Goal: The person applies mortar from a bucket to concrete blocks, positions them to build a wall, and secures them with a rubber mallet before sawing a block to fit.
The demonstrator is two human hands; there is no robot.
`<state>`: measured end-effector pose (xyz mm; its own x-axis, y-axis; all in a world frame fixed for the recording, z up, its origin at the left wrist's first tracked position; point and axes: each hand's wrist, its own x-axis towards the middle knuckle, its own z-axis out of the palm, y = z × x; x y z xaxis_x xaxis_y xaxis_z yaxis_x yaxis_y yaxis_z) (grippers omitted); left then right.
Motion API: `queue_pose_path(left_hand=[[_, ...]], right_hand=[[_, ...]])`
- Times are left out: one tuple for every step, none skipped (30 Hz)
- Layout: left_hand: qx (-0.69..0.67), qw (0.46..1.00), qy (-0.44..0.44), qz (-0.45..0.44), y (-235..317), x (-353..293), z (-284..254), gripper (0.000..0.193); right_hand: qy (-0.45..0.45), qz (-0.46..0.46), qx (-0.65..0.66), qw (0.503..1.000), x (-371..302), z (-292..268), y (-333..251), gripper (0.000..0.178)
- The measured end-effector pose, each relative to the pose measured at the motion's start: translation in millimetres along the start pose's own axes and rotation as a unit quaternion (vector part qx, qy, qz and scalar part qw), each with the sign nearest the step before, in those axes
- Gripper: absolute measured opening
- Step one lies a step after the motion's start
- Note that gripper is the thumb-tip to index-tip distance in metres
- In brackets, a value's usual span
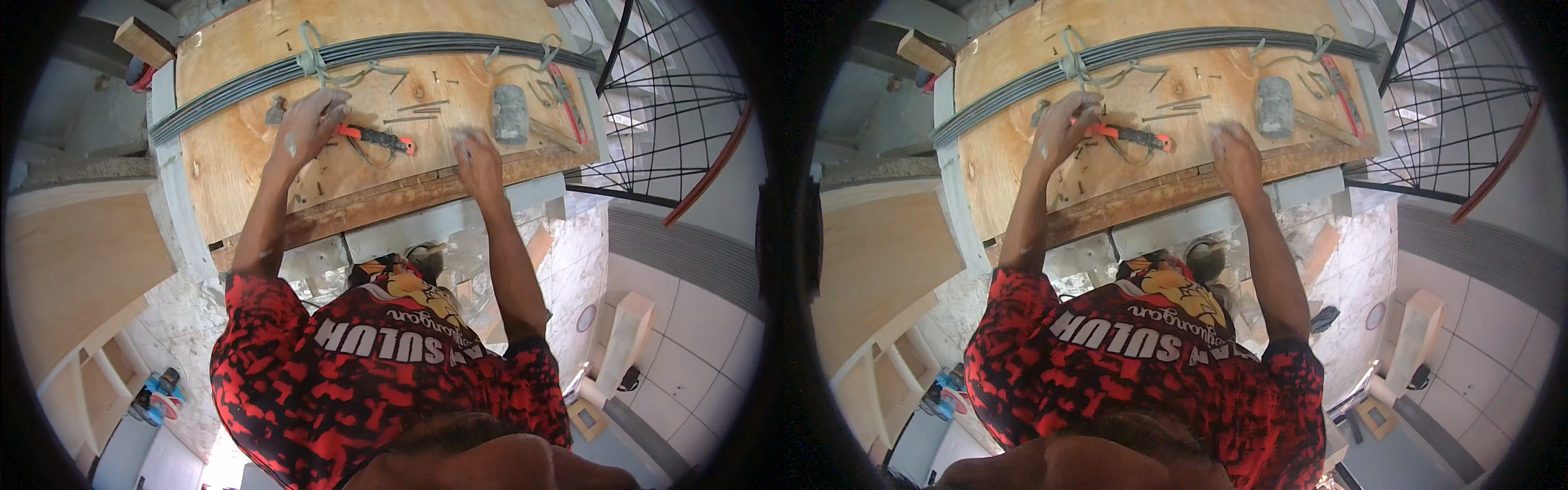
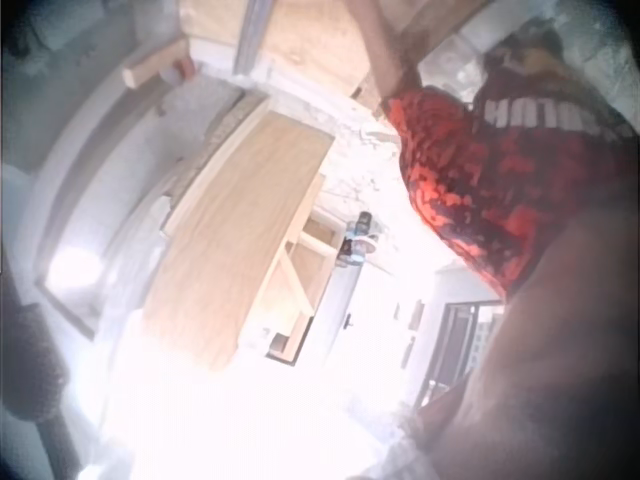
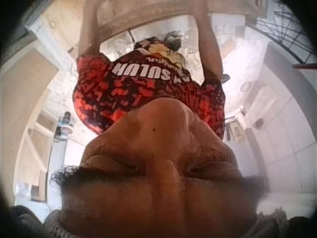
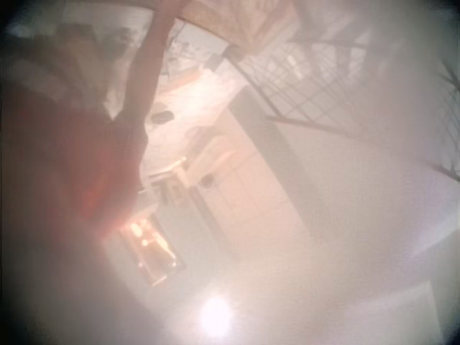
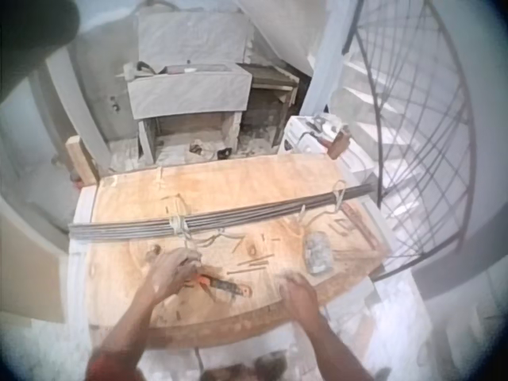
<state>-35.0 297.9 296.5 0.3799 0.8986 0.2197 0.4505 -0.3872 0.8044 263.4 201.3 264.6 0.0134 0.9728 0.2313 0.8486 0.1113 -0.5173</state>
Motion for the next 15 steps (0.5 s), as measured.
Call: queue_pose_path(left_hand=[[-0.029, 0.999, 0.015, -0.011, 1, -13, -3, 0.024], [-0.061, 0.998, 0.027, -0.023, 1, -28, -3, 0.025], [-0.080, 0.994, 0.037, -0.057, 1, -43, -4, 0.025], [-0.099, 0.990, 0.046, -0.090, 1, -58, -4, 0.025], [-0.116, 0.984, 0.054, -0.123, 2, -70, -4, 0.025], [-0.149, 0.974, 0.070, -0.153, -2, -84, -2, 0.024], [-0.183, 0.963, 0.083, -0.181, -7, -97, 4, 0.024], [-0.214, 0.948, 0.098, -0.213, -6, -108, 6, 0.023], [-0.276, 0.926, 0.113, -0.232, -4, -115, 10, 0.022], [-0.293, 0.920, 0.126, -0.230, -3, -115, 16, 0.022], [-0.311, 0.912, 0.138, -0.227, -1, -115, 24, 0.021], [-0.327, 0.905, 0.151, -0.224, 1, -114, 32, 0.021], [-0.332, 0.911, 0.137, -0.201, 5, -110, 42, 0.021], [-0.332, 0.918, 0.127, -0.177, 10, -104, 51, 0.021], [-0.330, 0.924, 0.122, -0.153, 14, -97, 59, 0.021]], right_hand=[[0.007, -0.030, 0.006, 1.000, 22, 2, -3, 0.017], [0.013, -0.057, 0.009, 0.998, 37, 5, -2, 0.017], [-0.008, -0.066, -0.009, 0.998, 46, 9, 3, 0.017], [-0.029, -0.075, -0.027, 0.996, 52, 12, 10, 0.017], [-0.047, -0.083, -0.044, 0.994, 55, 16, 16, 0.017], [-0.052, -0.089, -0.048, 0.994, 58, 20, 22, 0.016], [-0.056, -0.093, -0.053, 0.993, 59, 24, 29, 0.015], [-0.063, -0.098, -0.056, 0.992, 60, 27, 29, 0.015], [-0.069, -0.105, -0.057, 0.990, 65, 28, 29, 0.012], [-0.074, -0.112, -0.058, 0.989, 70, 28, 30, 0.010], [-0.080, -0.117, -0.060, 0.988, 73, 26, 28, 0.008], [-0.078, -0.137, -0.096, 0.983, 74, 26, 27, 0.007], [-0.076, -0.158, -0.132, 0.976, 74, 26, 27, 0.008], [-0.072, -0.181, -0.164, 0.967, 75, 27, 25, 0.009], [-0.065, -0.180, -0.172, 0.966, 76, 30, 28, 0.010]])
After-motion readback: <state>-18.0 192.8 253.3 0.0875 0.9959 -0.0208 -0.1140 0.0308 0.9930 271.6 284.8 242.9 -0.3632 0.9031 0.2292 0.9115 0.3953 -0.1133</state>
